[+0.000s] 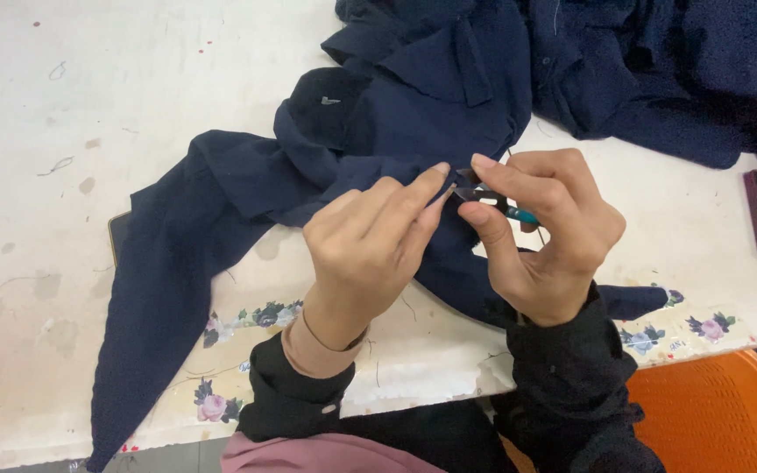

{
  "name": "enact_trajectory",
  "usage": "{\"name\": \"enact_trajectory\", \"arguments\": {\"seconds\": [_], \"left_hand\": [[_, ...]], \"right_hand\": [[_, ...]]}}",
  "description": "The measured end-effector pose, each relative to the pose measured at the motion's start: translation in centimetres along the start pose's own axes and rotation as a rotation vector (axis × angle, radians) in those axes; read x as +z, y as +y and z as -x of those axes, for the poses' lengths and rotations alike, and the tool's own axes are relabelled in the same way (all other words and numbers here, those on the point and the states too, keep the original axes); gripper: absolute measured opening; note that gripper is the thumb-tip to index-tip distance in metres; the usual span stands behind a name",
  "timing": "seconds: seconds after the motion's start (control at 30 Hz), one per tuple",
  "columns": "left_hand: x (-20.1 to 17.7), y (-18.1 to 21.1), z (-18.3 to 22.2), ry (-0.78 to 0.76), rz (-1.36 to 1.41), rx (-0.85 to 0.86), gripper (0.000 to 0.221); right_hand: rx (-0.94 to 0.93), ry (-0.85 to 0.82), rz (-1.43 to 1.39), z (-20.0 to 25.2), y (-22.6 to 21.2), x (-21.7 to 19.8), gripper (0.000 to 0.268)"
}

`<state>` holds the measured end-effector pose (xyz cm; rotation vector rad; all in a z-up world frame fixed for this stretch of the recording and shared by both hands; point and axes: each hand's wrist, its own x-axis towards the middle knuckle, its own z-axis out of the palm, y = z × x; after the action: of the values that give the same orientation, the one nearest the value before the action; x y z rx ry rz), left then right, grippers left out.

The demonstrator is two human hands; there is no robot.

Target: Trimming loose threads from navy blue garments using thread snips at a sewing factory workstation.

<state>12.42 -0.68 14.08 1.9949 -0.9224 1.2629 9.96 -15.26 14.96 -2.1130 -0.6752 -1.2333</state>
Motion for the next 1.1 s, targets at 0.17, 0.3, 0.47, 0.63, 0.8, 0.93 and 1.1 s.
{"name": "enact_trajectory", "arguments": {"seconds": [0.17, 0.3, 0.47, 0.63, 0.8, 0.93, 1.1], "left_hand": [[0.8, -0.2, 0.0, 0.114, -0.164, 0.151, 0.006], [0.8, -0.2, 0.3, 0.106, -0.213, 0.201, 0.007], [0.5, -0.2, 0.0, 0.096, -0.307, 0.266, 0.011], [0.6, -0.3, -0.1, 0.157, -0.362, 0.323, 0.011], [0.7, 0.0, 0.0, 0.156, -0.154, 0.097, 0.005], [-0.1, 0.6, -0.8, 0.162, 0.195, -0.170, 0.009], [-0.7, 1.1, -1.2, 0.064, 0.509, -0.433, 0.007]], "right_hand": [[-0.041, 0.022, 0.085, 0.1, 0.1, 0.1, 0.018], [-0.083, 0.038, 0.135, 0.0, 0.1, 0.4, 0.017], [-0.114, 0.040, 0.217, 0.1, 0.4, 0.6, 0.015], [-0.129, 0.049, 0.205, -0.1, 0.3, 0.8, 0.012], [-0.007, 0.112, 0.031, 0.0, 0.5, 0.2, 0.010], [-0.111, 0.063, 0.000, -0.3, 1.3, -0.3, 0.016], [-0.106, 0.019, 0.023, -0.1, 1.0, 0.2, 0.016]]}}
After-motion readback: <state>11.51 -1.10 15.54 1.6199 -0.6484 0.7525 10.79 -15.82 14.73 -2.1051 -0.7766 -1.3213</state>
